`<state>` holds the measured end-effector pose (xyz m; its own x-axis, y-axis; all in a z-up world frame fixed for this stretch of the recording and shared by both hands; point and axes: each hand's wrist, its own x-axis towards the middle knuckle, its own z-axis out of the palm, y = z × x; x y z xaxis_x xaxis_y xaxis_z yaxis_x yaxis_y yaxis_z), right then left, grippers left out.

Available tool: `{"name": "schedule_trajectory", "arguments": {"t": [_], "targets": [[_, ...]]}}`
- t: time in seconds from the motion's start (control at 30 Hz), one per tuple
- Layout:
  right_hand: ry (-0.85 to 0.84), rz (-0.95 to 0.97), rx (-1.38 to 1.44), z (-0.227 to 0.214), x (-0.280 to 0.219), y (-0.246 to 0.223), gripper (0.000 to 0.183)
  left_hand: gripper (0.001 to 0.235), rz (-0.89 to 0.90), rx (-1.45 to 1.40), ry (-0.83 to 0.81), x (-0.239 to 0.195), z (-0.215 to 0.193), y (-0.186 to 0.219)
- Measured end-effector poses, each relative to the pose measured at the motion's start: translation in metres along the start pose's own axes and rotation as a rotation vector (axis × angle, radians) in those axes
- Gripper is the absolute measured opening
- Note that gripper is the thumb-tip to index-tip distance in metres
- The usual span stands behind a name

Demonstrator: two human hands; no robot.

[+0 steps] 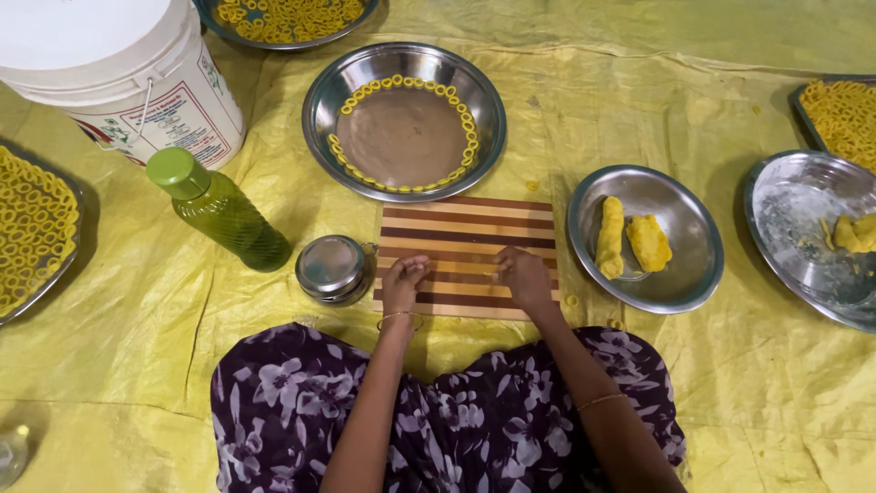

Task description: The person sits on a yellow tarp and shapes yellow dough into small rings by hand. They roll small pieces of dough into thin strips on a wooden board, then join the ends to form rings, which are placed into a metal bowl.

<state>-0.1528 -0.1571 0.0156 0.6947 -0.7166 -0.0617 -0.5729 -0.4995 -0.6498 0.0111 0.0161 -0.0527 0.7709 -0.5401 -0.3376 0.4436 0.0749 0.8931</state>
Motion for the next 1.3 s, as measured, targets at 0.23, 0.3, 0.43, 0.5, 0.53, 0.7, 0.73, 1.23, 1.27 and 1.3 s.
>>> {"name": "schedule_trajectory", "arguments": {"t": [0.23,0.3,0.43,0.5,0.53,0.7,0.73,1.23,1.27,1.3], "targets": [[0.138,-0.212,-0.317,0.01,-0.016,-0.006,0.019,0.013,-0.023,-0.023,-0.009,0.003,0.004,-0.001],[0.158,-0.267,-0.219,0.009,-0.011,0.003,0.013,0.013,-0.04,0.007,0.0,0.0,0.005,0.003],[0.016,0.043,0.348,0.009,0.008,0.026,0.019,0.014,-0.047,0.007,-0.003,-0.003,0.005,0.008],[-0.041,0.089,0.667,0.009,0.012,0.037,0.029,0.013,-0.046,-0.002,-0.008,-0.003,0.006,0.008],[-0.036,0.083,0.601,0.009,0.012,0.042,0.022,0.013,-0.046,0.001,-0.01,-0.002,0.006,0.008],[-0.034,0.116,0.683,0.004,0.009,0.046,0.02,0.014,-0.035,0.021,-0.008,-0.003,0.008,0.01],[-0.039,0.116,0.629,0.002,0.008,0.044,0.021,0.013,-0.044,0.027,-0.003,-0.004,0.008,0.011],[0.168,0.003,-0.146,-0.001,-0.004,0.005,0.011,0.016,0.101,0.405,-0.03,-0.017,0.019,0.021],[0.153,0.021,-0.045,-0.001,-0.003,0.01,0.011,0.019,0.134,0.543,-0.041,-0.021,0.021,0.025],[0.138,0.038,0.055,-0.001,-0.001,0.016,0.011,0.021,0.167,0.749,-0.041,-0.025,0.024,0.029]]}}
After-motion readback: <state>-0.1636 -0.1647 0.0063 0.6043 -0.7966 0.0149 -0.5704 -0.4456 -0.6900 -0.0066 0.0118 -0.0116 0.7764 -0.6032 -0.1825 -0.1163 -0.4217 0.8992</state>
